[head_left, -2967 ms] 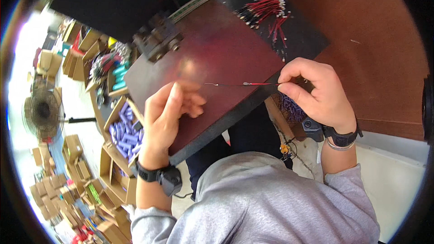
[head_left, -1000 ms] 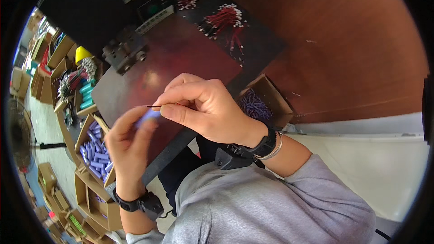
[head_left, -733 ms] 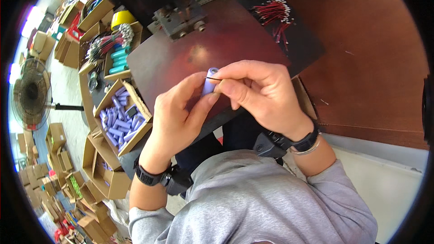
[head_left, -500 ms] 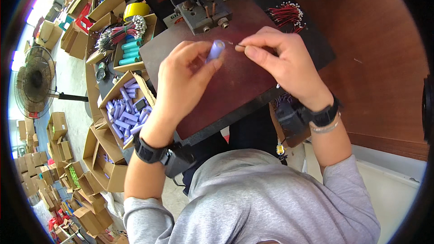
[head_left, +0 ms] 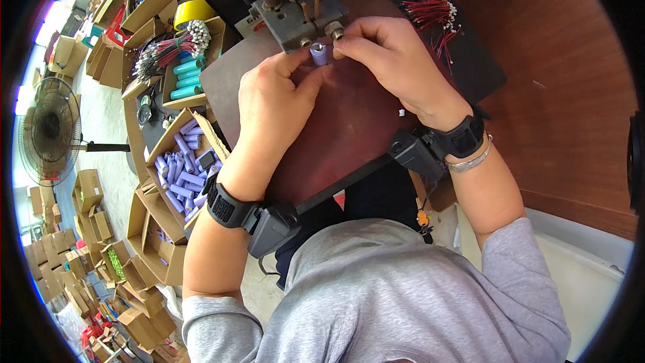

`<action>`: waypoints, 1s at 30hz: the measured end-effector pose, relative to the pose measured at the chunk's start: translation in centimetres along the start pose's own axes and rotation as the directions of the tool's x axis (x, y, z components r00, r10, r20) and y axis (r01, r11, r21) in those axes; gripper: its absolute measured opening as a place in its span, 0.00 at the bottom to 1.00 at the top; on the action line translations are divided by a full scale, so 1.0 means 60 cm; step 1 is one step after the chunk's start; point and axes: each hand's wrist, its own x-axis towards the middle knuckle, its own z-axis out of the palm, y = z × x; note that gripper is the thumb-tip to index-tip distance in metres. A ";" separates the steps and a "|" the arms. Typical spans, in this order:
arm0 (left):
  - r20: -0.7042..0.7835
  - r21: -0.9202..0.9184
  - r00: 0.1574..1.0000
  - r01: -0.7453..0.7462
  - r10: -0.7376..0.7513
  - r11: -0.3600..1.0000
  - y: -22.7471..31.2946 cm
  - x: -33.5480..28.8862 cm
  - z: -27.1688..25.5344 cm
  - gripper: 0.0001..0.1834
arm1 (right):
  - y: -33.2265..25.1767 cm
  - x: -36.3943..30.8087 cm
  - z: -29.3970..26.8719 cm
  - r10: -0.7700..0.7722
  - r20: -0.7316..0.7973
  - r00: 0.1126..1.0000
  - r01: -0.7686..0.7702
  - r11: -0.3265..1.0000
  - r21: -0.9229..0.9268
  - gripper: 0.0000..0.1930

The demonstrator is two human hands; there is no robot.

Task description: The person picks up a battery and a wire, positions them under the welding machine, and welds the wire to the battery terminal. They then place the welded battery into a box and repeat the process with another battery and wire.

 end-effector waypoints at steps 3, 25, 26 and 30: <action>-0.036 -0.023 0.998 0.055 -0.056 0.998 0.002 -0.001 -0.001 0.13 | 0.009 0.002 0.006 0.004 -0.043 0.999 -0.003 0.999 0.043 0.10; -0.057 0.023 0.997 0.056 -0.055 0.998 -0.010 -0.002 -0.003 0.13 | 0.009 -0.002 0.014 -0.029 -0.044 0.999 0.031 0.999 0.044 0.10; -0.060 0.018 0.997 0.051 -0.050 0.999 -0.010 -0.002 -0.003 0.13 | 0.007 -0.002 0.015 -0.025 -0.039 0.999 0.027 0.999 0.042 0.10; -0.056 0.028 0.997 0.062 -0.060 0.998 -0.001 0.001 0.000 0.12 | 0.009 0.000 0.003 -0.034 -0.023 0.999 0.034 0.999 0.012 0.10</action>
